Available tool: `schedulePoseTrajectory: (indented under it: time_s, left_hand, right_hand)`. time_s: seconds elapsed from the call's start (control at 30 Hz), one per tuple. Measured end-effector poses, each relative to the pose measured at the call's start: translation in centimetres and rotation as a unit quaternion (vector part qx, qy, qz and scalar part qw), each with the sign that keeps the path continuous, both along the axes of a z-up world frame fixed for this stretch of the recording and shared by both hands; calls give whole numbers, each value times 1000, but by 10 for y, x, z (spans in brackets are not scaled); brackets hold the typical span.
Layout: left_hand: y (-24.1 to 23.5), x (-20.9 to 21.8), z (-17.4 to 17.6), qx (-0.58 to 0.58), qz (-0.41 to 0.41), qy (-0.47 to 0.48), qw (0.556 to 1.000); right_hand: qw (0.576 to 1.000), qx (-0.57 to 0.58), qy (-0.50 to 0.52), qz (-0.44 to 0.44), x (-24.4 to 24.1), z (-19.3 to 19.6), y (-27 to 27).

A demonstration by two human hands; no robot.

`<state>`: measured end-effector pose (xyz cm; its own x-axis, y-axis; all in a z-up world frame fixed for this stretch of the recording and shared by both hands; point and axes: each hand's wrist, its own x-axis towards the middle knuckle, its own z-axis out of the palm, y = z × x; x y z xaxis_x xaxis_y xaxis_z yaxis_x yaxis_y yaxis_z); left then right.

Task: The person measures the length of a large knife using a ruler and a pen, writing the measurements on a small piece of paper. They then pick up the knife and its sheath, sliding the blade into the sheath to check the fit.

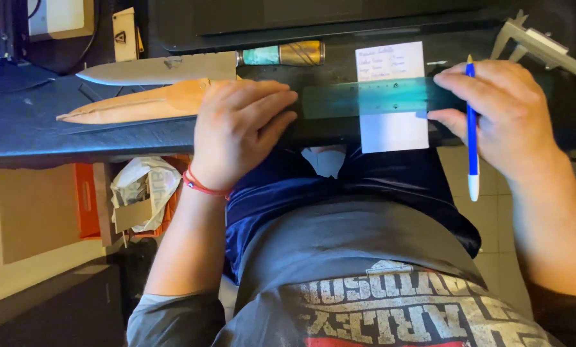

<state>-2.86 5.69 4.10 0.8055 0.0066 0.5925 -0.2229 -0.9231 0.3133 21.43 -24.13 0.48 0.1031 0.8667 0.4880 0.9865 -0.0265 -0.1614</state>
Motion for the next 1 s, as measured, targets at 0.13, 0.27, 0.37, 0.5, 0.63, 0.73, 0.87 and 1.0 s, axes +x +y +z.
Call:
schedulePoseTrajectory:
  time_s: [0.13, 0.27, 0.37, 0.5, 0.63, 0.73, 0.87, 1.0]
  left_hand:
    - [4, 2, 1, 29, 42, 12, 999]
    - [13, 1, 3, 61, 27, -32, 997]
    - [23, -7, 5, 74, 35, -36, 996]
    - [36, -15, 5, 90, 82, -31, 992]
    - [48, -15, -1, 101, 106, -33, 989]
    - [52, -14, -9, 98, 105, -41, 989]
    - [52, -14, -13, 106, 121, -46, 986]
    - [51, -13, -14, 114, 146, -44, 982]
  right_hand:
    - [1000, 0, 11, 9, 1, -1, 13]
    - [999, 22, 25, 31, 0, 6, 33]
    - [998, 34, 33, 39, -8, 10, 48]
    - [998, 34, 33, 45, -16, 6, 66]
    - [997, 27, 65, 37, -25, 5, 84]
    - [1000, -9, -8, 5, -20, -4, 88]
    - [1000, -4, 2, -7, -19, -8, 91]
    - [1000, -4, 23, -14, -22, -6, 94]
